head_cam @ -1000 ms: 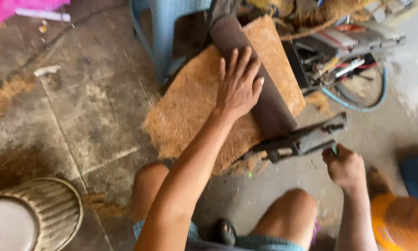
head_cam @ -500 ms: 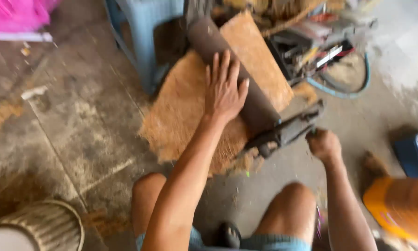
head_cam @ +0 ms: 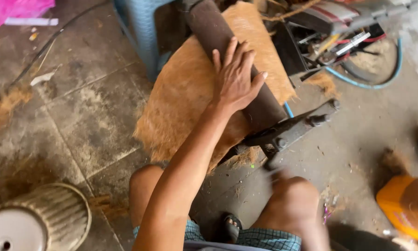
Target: The person operates a manual roller machine to press a sheet of coconut fiber, then moves to a white table to fold the processed sheet multiple times.
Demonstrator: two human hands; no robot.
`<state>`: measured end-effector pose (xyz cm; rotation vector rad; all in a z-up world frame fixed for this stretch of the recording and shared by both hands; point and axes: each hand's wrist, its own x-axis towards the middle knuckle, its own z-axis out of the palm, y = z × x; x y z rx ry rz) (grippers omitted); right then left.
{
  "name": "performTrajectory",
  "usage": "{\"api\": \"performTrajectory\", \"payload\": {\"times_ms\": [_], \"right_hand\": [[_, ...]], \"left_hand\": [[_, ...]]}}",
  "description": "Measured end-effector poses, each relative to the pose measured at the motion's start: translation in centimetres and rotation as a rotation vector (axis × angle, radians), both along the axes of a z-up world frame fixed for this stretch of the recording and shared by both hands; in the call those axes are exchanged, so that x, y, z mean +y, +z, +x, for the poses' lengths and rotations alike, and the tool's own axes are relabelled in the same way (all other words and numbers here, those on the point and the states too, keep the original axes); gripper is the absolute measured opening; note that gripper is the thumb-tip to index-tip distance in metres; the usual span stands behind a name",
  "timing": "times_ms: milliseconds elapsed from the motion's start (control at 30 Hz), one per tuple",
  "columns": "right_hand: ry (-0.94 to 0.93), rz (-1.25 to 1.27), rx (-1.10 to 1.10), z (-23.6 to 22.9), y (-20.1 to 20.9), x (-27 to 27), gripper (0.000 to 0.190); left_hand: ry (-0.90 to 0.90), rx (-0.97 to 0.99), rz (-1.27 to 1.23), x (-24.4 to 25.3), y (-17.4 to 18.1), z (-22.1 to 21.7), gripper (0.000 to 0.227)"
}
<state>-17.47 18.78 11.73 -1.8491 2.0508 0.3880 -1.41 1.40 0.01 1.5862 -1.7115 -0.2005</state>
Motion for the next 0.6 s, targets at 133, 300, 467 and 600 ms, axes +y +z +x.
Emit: {"api": "performTrajectory", "payload": {"times_ms": [133,300,467,600], "right_hand": [[0.113,0.262,-0.307,-1.9,-21.8,4.2,0.028],[-0.308,0.167,0.032,-10.3,-33.4,-7.8,0.032],[-0.144,0.039,0.210,-15.3,-19.5,-14.0,0.031],[-0.123,-0.201,0.259,-13.6,-8.0,-10.9,0.031]], "left_hand": [[-0.042,-0.024,-0.013,0.9,0.3,0.2,0.055],[-0.035,-0.056,-0.039,0.9,0.4,-0.1,0.060],[-0.037,-0.035,-0.046,1.3,0.4,0.1,0.054],[-0.024,-0.023,-0.049,0.1,0.4,0.9,0.056]]}}
